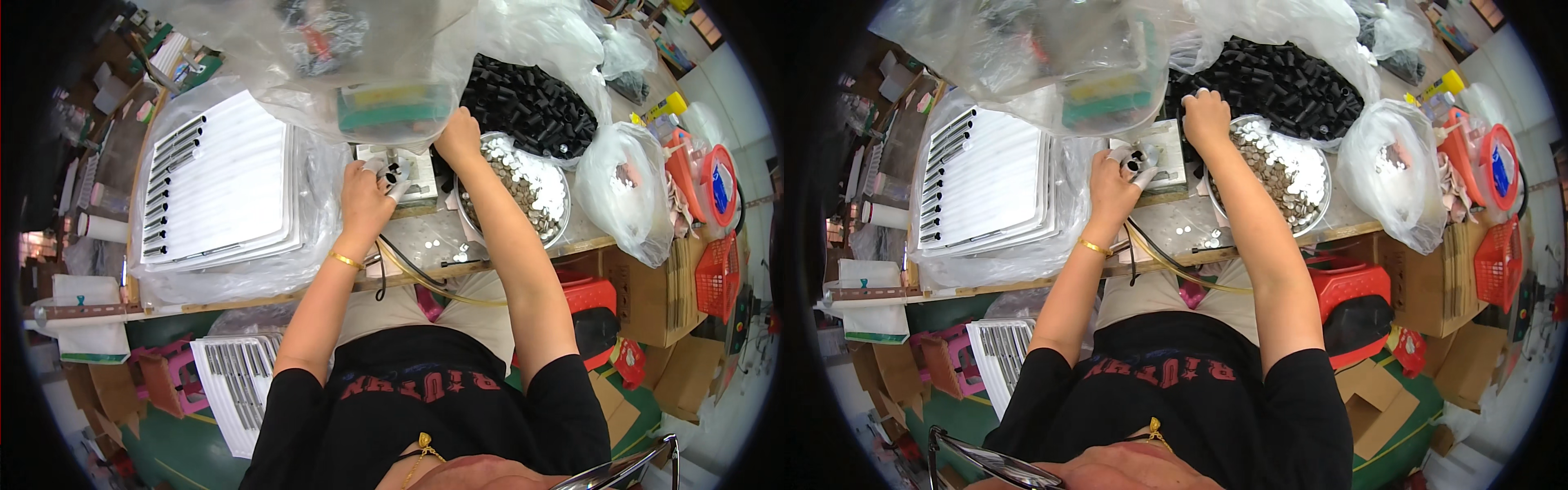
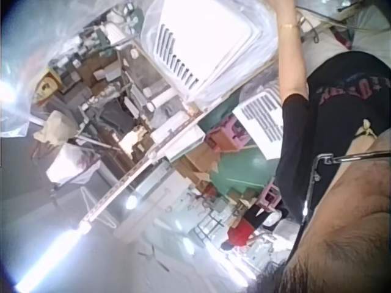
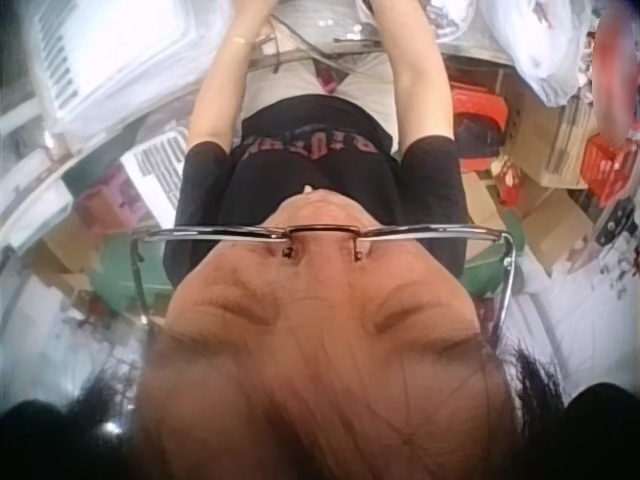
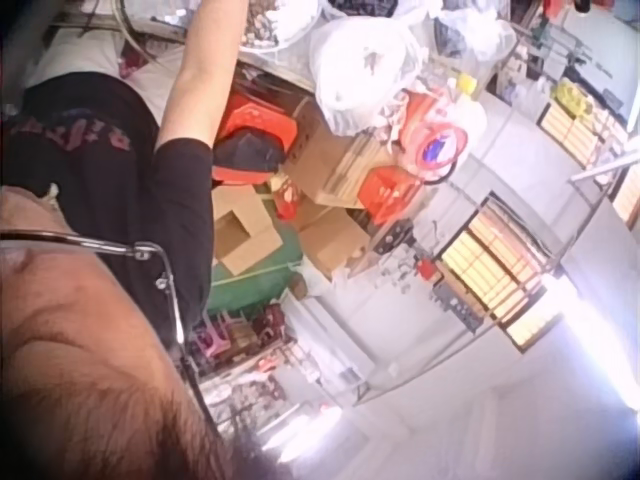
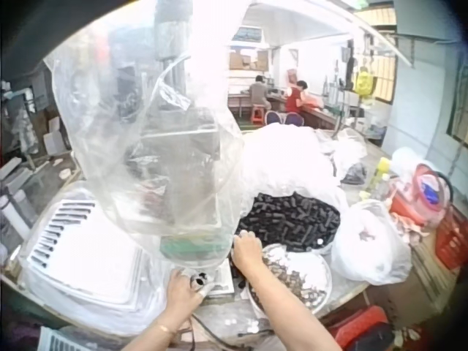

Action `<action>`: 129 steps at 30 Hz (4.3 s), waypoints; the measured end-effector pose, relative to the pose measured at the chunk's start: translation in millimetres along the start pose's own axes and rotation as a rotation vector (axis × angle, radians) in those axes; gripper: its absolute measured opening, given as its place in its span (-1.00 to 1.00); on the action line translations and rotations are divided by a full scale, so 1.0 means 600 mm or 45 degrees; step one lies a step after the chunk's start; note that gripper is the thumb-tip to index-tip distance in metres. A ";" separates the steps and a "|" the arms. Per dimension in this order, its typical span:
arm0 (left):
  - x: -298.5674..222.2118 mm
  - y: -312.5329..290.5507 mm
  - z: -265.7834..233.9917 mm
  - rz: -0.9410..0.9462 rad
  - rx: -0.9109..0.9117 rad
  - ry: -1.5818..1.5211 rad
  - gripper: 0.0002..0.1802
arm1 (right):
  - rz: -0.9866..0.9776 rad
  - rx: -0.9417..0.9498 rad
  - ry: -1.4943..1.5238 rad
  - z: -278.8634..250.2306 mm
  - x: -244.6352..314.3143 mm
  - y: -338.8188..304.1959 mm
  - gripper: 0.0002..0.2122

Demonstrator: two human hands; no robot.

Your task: Manually assemble small metal hardware components using a hand-operated press and placing them into a tray.

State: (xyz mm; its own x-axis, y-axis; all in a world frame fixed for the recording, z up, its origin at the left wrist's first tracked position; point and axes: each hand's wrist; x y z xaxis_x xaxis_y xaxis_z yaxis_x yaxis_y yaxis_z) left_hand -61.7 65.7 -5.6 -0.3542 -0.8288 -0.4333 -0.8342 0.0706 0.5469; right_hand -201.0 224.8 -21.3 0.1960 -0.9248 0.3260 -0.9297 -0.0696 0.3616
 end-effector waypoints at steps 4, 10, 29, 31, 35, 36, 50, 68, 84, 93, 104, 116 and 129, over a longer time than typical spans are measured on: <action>0.014 0.006 0.000 -0.052 -0.034 -0.113 -0.62 | -0.114 -0.026 0.539 -0.029 -0.004 -0.015 -0.76; 0.016 0.011 -0.010 0.001 -0.023 -0.181 -0.64 | 0.215 0.369 1.068 -0.128 0.050 -0.091 -0.73; 0.040 -0.026 0.011 0.430 0.048 -0.026 -0.63 | -0.339 0.466 0.239 -0.150 0.108 -0.087 -0.82; 0.029 -0.027 -0.007 0.311 0.053 -0.143 -0.63 | -0.382 0.457 0.185 -0.162 0.117 -0.096 -0.77; 0.008 -0.047 -0.058 0.160 -0.042 -0.226 -0.63 | 0.269 0.545 0.782 -0.226 0.046 -0.121 -0.66; 0.009 -0.058 -0.064 0.162 -0.041 -0.244 -0.63 | 0.271 0.299 0.762 -0.211 -0.015 -0.126 -0.74; -0.017 -0.103 -0.072 -0.608 -0.068 -1.053 -0.81 | 0.040 0.254 -0.100 -0.175 -0.207 -0.148 -0.76; -0.021 -0.095 -0.065 -0.708 -0.019 -1.093 -0.66 | 0.053 0.579 0.059 -0.202 -0.200 -0.121 -0.84; -0.044 -0.080 -0.069 -0.837 -0.123 -1.395 -0.74 | -0.587 -0.143 0.476 -0.172 0.077 -0.123 -0.79; -0.033 -0.092 -0.088 -0.905 -0.192 -1.456 -0.76 | -0.487 -0.015 0.532 -0.177 0.088 -0.127 -0.69; -0.037 -0.075 -0.097 -1.062 -0.062 -1.851 -0.69 | 0.310 0.477 1.243 -0.168 0.106 -0.126 -0.85; -0.039 -0.066 -0.103 -1.031 0.239 -2.055 -0.58 | -0.315 -0.006 0.690 -0.173 0.098 -0.136 -0.77; -0.025 -0.040 -0.130 -0.768 0.506 -1.841 -0.50 | -0.670 -0.325 0.617 -0.179 0.039 -0.173 -0.70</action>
State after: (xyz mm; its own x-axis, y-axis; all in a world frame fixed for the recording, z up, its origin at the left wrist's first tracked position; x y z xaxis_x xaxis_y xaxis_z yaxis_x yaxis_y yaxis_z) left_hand -3.5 32.9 43.9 0.1594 0.3856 -0.9088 -0.9620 0.2674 -0.0553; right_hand -66.5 250.7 42.5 0.7638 -0.5217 0.3801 -0.5859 -0.3131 0.7475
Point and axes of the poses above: each hand's wrist, its own y-axis towards the middle knuckle, its own z-axis out of the palm, x = y × z, and after that the axes turned 11 degrees about z, right-handed
